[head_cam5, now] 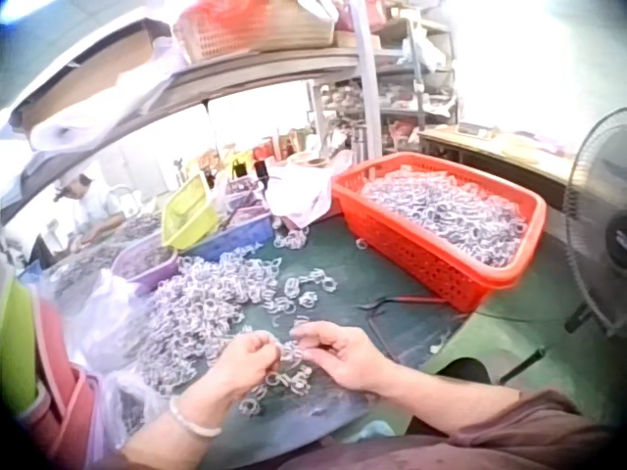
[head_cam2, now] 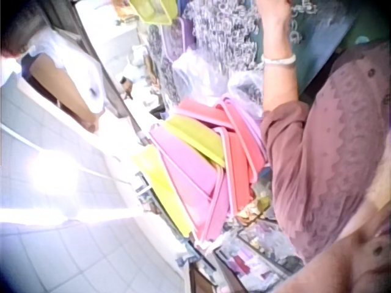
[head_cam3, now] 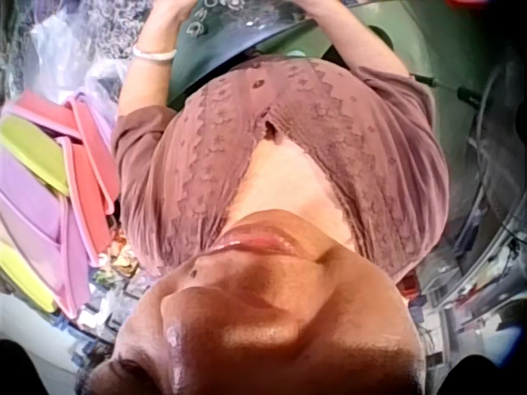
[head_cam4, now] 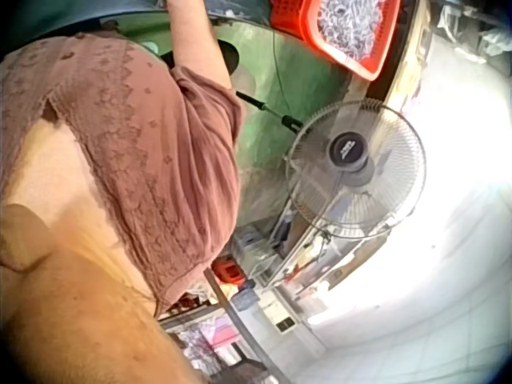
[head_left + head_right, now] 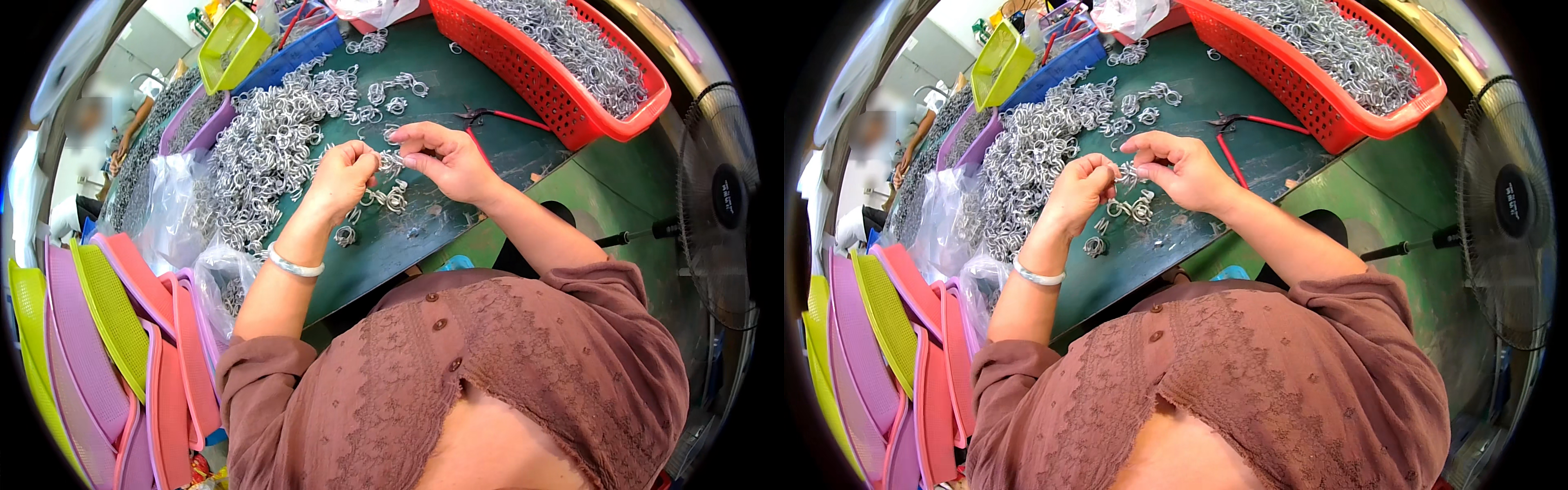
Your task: The person picks up metal hooks from a pile, fits two hooks together by hand, and uses pliers to crimp the connection.
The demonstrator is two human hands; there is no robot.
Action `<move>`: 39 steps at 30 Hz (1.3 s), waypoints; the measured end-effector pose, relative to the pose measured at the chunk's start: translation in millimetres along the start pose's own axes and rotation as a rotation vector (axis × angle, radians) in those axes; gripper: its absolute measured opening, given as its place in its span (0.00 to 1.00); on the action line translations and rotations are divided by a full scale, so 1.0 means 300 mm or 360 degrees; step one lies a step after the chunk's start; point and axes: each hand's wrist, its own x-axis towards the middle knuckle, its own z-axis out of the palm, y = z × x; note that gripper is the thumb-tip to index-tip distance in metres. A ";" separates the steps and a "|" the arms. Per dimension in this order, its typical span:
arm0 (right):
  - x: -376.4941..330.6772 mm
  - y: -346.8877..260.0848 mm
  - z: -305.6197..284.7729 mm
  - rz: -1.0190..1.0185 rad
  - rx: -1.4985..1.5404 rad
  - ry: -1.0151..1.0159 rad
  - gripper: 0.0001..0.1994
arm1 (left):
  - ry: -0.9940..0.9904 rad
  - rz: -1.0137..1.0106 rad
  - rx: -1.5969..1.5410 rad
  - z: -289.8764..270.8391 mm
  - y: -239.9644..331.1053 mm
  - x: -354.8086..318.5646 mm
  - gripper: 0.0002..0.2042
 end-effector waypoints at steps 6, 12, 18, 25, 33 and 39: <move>-0.004 0.028 -0.047 0.0395 0.0244 0.0018 0.14 | -0.0095 0.0154 -0.0106 0.075 -0.006 0.033 0.06; 0.002 0.027 -0.104 0.0625 0.0155 -0.0044 0.13 | -0.0110 0.0123 -0.0144 0.129 -0.016 0.058 0.06; -0.045 0.071 -0.101 0.0182 0.0102 0.0143 0.12 | 0.0008 -0.0010 -0.0200 0.156 -0.024 0.087 0.05; -0.074 0.123 -0.113 0.0136 0.0151 0.0122 0.13 | 0.0011 0.0028 0.0152 0.158 -0.057 0.114 0.04; -0.052 0.072 -0.144 0.0395 0.0011 -0.0089 0.15 | 0.0097 0.0255 0.0336 0.169 -0.086 0.108 0.07; -0.051 0.020 -0.134 0.0143 0.0278 0.0036 0.12 | 0.0214 0.0374 0.0366 0.144 -0.100 0.102 0.06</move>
